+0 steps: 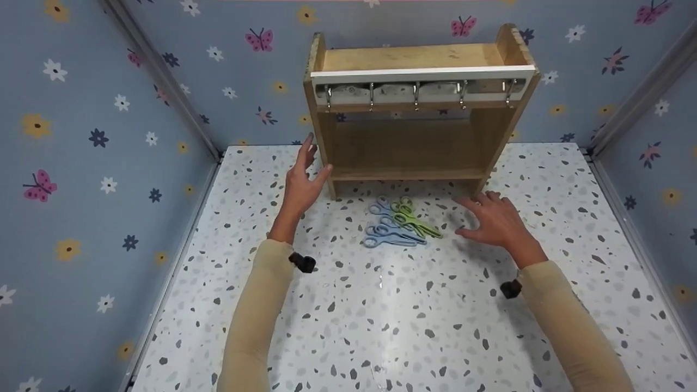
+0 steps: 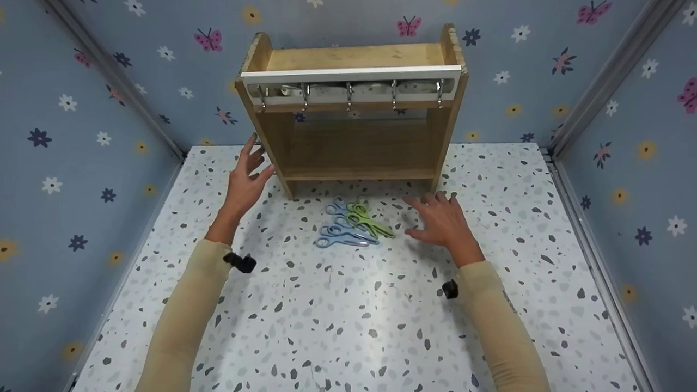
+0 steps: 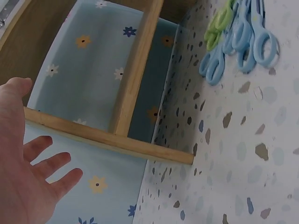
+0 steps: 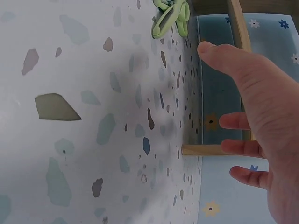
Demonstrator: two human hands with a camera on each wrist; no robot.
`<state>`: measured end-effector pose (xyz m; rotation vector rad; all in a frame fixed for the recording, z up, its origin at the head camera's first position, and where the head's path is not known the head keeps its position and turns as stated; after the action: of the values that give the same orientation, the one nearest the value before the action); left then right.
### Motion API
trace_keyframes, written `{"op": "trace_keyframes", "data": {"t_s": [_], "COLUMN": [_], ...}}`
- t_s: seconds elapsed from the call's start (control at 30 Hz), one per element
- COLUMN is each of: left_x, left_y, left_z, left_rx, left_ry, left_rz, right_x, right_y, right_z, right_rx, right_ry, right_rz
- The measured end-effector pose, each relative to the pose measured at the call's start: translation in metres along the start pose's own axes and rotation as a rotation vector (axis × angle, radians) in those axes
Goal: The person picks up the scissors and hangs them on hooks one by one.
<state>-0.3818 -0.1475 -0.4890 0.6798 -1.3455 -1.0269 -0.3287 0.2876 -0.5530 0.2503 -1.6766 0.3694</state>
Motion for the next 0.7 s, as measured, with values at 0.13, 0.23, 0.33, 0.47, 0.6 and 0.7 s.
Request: {"op": "trace_keyframes", "data": {"t_s": [0.13, 0.23, 0.33, 0.47, 0.6, 0.7], "left_x": [-0.002, -0.003, -0.004, -0.005, -0.005, -0.006], "left_y": [0.000, 0.001, 0.001, 0.000, 0.000, 0.000], "left_z": [0.002, 0.005, 0.008, 0.011, 0.014, 0.016], "left_rx": [0.030, 0.013, -0.021, -0.048, -0.053, -0.039], "left_ry": [0.012, 0.014, 0.020, 0.037, 0.054, 0.055], "left_rz": [-0.026, -0.030, -0.034, -0.034, -0.027, -0.024], "right_x": [-0.004, -0.007, -0.007, -0.009, -0.014, -0.017], "right_y": [-0.003, -0.007, -0.010, -0.013, -0.016, -0.017], "right_z": [0.004, 0.006, 0.007, 0.010, 0.014, 0.017], "right_rx": [-0.013, -0.006, 0.007, 0.014, 0.017, 0.015], "right_ry": [-0.011, -0.009, 0.004, 0.011, 0.009, 0.005], "right_rz": [0.017, 0.032, 0.038, 0.052, 0.061, 0.075]}}
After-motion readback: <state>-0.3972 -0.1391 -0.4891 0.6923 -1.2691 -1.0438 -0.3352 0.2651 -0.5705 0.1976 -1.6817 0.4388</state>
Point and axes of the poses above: each hand's wrist, its own z-axis towards the middle knuckle, its own x-axis out of the back of the hand, y = z × x, the point moved 8 cm from there along z, towards the middle knuckle, and after that the axes turned 8 degrees about -y, right-handed, at the moved point
